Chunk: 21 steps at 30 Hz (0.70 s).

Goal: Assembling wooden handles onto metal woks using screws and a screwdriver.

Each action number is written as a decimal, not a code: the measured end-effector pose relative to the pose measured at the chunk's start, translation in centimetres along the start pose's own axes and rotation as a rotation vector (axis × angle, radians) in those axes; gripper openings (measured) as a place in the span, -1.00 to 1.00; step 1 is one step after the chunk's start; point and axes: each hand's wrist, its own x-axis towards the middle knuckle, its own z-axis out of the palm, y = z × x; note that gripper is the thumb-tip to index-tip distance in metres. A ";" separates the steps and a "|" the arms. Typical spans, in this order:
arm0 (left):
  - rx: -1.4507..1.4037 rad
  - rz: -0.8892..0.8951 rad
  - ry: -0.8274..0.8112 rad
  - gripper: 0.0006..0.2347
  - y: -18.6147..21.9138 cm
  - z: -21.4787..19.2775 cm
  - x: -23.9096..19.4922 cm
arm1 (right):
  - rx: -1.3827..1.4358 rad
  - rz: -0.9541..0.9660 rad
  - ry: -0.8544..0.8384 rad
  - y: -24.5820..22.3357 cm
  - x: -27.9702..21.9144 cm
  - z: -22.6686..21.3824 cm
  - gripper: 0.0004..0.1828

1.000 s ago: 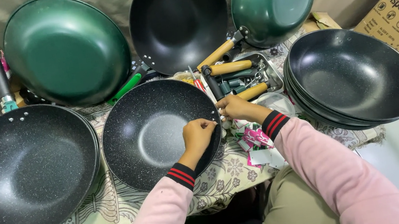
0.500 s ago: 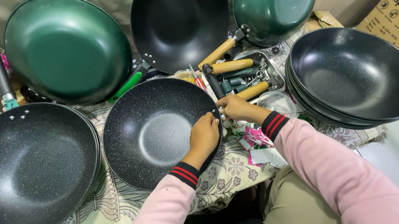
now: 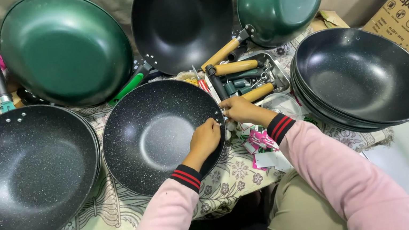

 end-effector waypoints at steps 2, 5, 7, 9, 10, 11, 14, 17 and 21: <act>0.000 -0.022 0.018 -0.76 0.1 -0.3 -0.4 | -0.073 -0.021 0.004 -0.6 -0.6 -0.2 -0.61; 0.014 -0.043 0.084 -0.82 0.3 -0.6 -0.9 | -0.203 -0.099 0.045 -0.7 -1.1 -0.8 -0.60; 0.027 -0.040 0.135 -0.85 1.1 -1.4 -1.7 | -0.263 -0.158 0.084 -0.4 -1.3 -1.5 -0.59; 0.027 -0.002 0.246 -0.90 2.7 -2.6 -3.1 | -0.315 -0.240 0.190 0.0 -1.6 -2.6 -0.58; 0.028 0.001 0.246 -0.90 3.6 -3.0 -3.7 | -0.315 -0.240 0.194 -0.2 -2.2 -3.3 -0.58; 0.021 0.053 0.300 -0.91 4.6 -3.4 -4.3 | -0.336 -0.213 0.228 -0.4 -2.8 -4.0 -0.59; -0.019 0.236 0.426 -0.93 7.3 -3.5 -5.1 | -0.418 -0.119 0.303 0.9 -3.4 -5.8 -0.65; -0.008 0.431 0.494 -0.94 9.4 -1.8 -4.1 | -0.518 -0.024 0.340 2.5 -4.1 -7.5 -0.72; 0.023 0.566 0.349 -0.92 12.1 1.1 -2.4 | -0.644 0.087 0.343 5.4 -4.5 -8.2 -0.81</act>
